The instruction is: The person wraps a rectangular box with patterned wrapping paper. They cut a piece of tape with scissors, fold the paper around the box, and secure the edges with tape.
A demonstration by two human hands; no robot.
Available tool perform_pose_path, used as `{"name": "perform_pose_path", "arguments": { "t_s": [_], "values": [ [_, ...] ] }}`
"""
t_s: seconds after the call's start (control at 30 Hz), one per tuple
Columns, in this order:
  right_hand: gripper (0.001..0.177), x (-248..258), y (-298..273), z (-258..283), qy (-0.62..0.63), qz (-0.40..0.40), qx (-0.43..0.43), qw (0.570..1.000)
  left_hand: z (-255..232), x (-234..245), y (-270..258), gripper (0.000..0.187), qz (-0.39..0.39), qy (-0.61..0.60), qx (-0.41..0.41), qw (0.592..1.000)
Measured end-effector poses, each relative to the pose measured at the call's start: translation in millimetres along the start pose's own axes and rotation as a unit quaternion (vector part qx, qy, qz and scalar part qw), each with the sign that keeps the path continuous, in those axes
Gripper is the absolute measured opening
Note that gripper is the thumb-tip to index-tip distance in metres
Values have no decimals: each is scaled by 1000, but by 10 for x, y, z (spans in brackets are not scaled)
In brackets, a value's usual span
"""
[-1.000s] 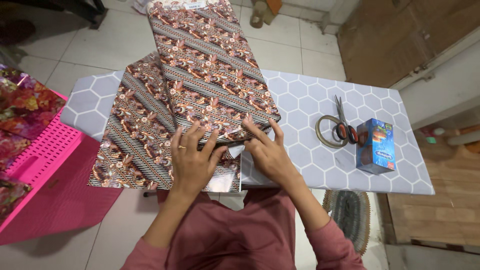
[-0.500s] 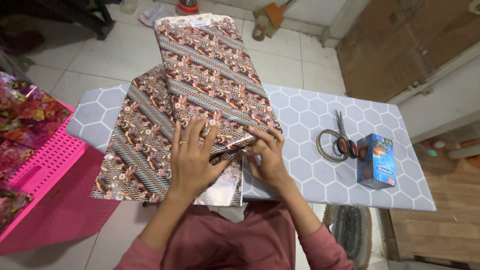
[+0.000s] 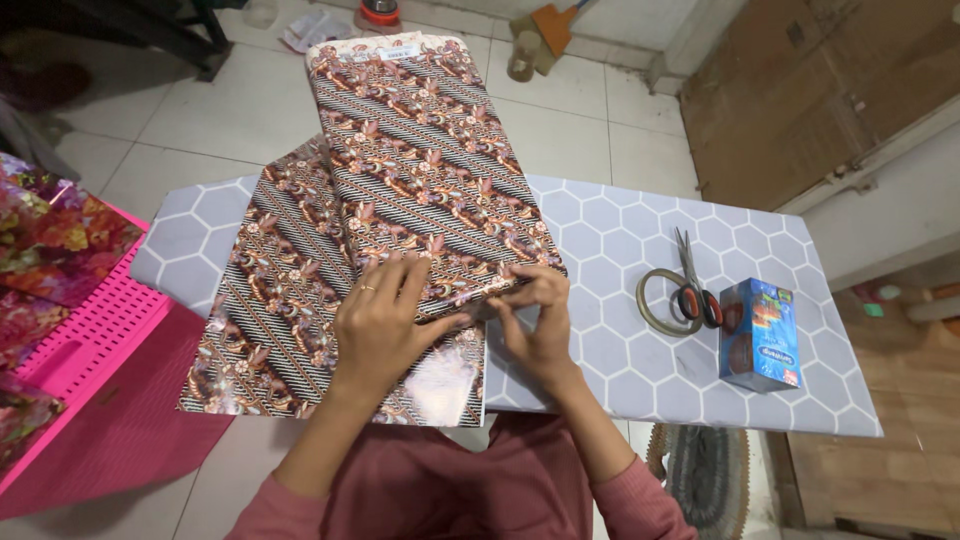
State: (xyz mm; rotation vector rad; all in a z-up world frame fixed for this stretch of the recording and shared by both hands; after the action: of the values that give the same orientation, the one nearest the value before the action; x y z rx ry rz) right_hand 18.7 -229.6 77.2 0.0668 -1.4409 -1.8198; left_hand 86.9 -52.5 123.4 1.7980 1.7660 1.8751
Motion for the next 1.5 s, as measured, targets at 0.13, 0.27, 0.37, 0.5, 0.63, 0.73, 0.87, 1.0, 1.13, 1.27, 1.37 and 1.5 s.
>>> {"name": "perform_pose_path", "arguments": {
  "t_s": [0.13,0.27,0.37,0.5,0.63,0.73,0.87,1.0,1.13,1.27,1.37,1.5],
  "values": [
    [60,87,29,-27,32,-46,-20,998,22,-21,0,83,-3,2,12,1000],
    [50,188,86,142,60,-74,8,995,39,-31,-10,80,-4,-1,18,1000],
    [29,181,62,393,34,-31,25,999,46,-21,-14,79,-8,-8,22,1000],
    [5,24,72,438,79,49,-18,995,46,-9,-17,76,-13,-17,28,999],
    [6,-96,114,306,76,86,-69,991,55,-3,-18,75,-11,-7,40,999],
    [7,-124,128,285,69,94,-72,991,41,16,-15,74,-18,-19,33,999],
    [8,-128,115,242,76,101,-89,988,41,17,-16,73,-16,-31,34,999],
    [8,-134,111,238,63,85,-89,990,43,16,-14,72,-16,-29,34,999],
    [9,-140,93,241,39,69,-87,993,63,-2,-12,76,-10,-25,42,999],
    [8,-154,72,226,32,58,-98,993,63,-1,-12,77,-13,-29,40,999],
    [9,-148,86,266,9,53,-80,995,67,-7,-13,77,-12,-36,40,998],
    [16,-150,122,325,-8,54,-69,996,84,-26,-19,80,-9,-20,44,999]
  ]
}}
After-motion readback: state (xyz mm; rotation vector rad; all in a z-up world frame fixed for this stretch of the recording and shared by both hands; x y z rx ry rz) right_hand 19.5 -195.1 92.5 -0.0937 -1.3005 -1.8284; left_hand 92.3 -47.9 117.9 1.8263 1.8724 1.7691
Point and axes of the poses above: each hand's wrist, its own y-axis towards the middle knuckle, its own x-axis out of the back of the hand, z = x × y, the point moved 10 cm from there along y, towards the middle knuckle, and after that the axes turned 7 degrees about x, right-handed, at the moved point
